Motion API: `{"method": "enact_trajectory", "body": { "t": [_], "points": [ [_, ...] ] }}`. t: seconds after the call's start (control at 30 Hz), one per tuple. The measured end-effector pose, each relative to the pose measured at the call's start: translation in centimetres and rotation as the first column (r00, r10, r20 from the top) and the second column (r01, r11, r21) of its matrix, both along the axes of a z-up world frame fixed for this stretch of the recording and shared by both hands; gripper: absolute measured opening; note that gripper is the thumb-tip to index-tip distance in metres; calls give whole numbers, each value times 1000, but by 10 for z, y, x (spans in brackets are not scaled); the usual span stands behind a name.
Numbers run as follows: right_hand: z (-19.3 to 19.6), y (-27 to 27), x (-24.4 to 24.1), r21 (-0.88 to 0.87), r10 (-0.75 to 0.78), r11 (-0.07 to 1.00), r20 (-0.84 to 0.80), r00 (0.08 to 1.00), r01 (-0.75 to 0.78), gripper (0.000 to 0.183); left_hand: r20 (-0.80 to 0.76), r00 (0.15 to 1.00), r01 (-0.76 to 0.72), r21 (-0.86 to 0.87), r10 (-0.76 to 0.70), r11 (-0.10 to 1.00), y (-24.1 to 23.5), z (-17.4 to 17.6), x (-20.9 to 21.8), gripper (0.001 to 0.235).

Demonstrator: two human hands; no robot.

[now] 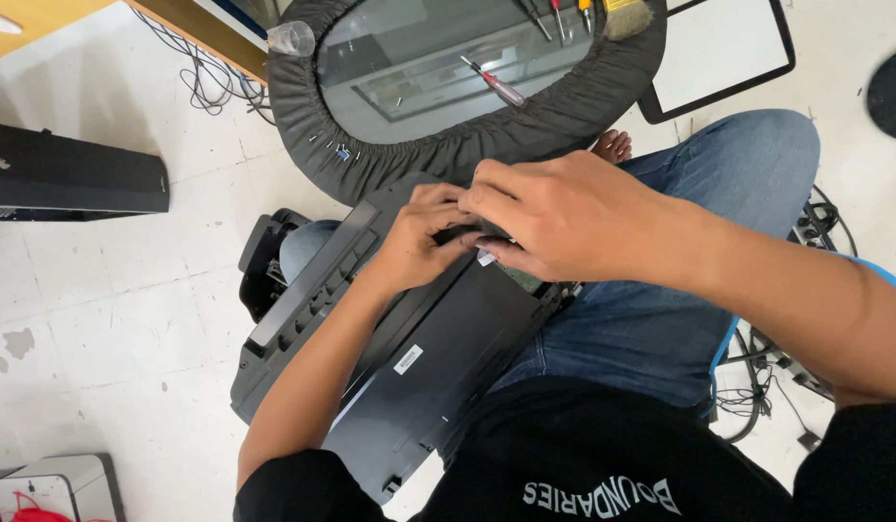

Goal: The person disassembles a black electronic device by prying open the casing with a screwdriver and a black cylindrical tool. They remove the top cover, detach internal components including a circuit board and gears, and place the parts on a nearby table.

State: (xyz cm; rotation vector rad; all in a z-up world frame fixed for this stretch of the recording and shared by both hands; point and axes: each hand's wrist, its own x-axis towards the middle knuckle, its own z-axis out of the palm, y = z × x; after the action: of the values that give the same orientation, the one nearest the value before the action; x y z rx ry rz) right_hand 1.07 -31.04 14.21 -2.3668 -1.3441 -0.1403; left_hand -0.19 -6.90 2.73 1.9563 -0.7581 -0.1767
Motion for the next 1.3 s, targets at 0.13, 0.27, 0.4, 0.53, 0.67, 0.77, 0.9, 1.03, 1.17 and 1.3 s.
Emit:
{"method": "enact_trajectory", "body": {
  "t": [0.13,0.27,0.4,0.53,0.67,0.77,0.9,1.03,1.17,1.3],
  "points": [
    [-1,4,0,124,22,992,-151,988,-3,50,26,996,-80,21,80,997,0,-13,-1,23],
    [-29,7,-5,295,35,952,-379,925,85,55,136,979,-147,-53,153,988,-11,-15,0,40],
    [-46,7,-8,402,4,888,-495,869,224,48,123,989,-60,-140,77,988,-2,-24,1,39],
    [-63,-3,-10,422,-55,845,-543,838,329,44,67,996,-39,-188,53,981,1,-28,0,55],
    [-69,-7,-10,465,-108,779,-562,820,421,35,24,998,-57,-268,66,962,0,-29,-3,42],
    [-68,-9,-11,526,-89,734,-552,829,429,32,20,994,-97,-278,107,956,-1,-30,-4,33],
    [-69,-17,-9,623,-65,637,-543,837,454,30,29,992,-109,-253,120,961,-2,-23,-1,31],
    [-67,-25,-3,672,-66,594,-509,858,443,30,61,990,-114,-216,130,970,-3,-20,0,40],
    [-68,-29,4,720,-22,537,-510,860,440,34,106,980,-147,-172,166,974,-2,-21,1,32],
    [-70,-33,7,729,-34,524,-499,866,441,33,81,971,-203,-219,225,954,0,-27,1,17]
  ]
}}
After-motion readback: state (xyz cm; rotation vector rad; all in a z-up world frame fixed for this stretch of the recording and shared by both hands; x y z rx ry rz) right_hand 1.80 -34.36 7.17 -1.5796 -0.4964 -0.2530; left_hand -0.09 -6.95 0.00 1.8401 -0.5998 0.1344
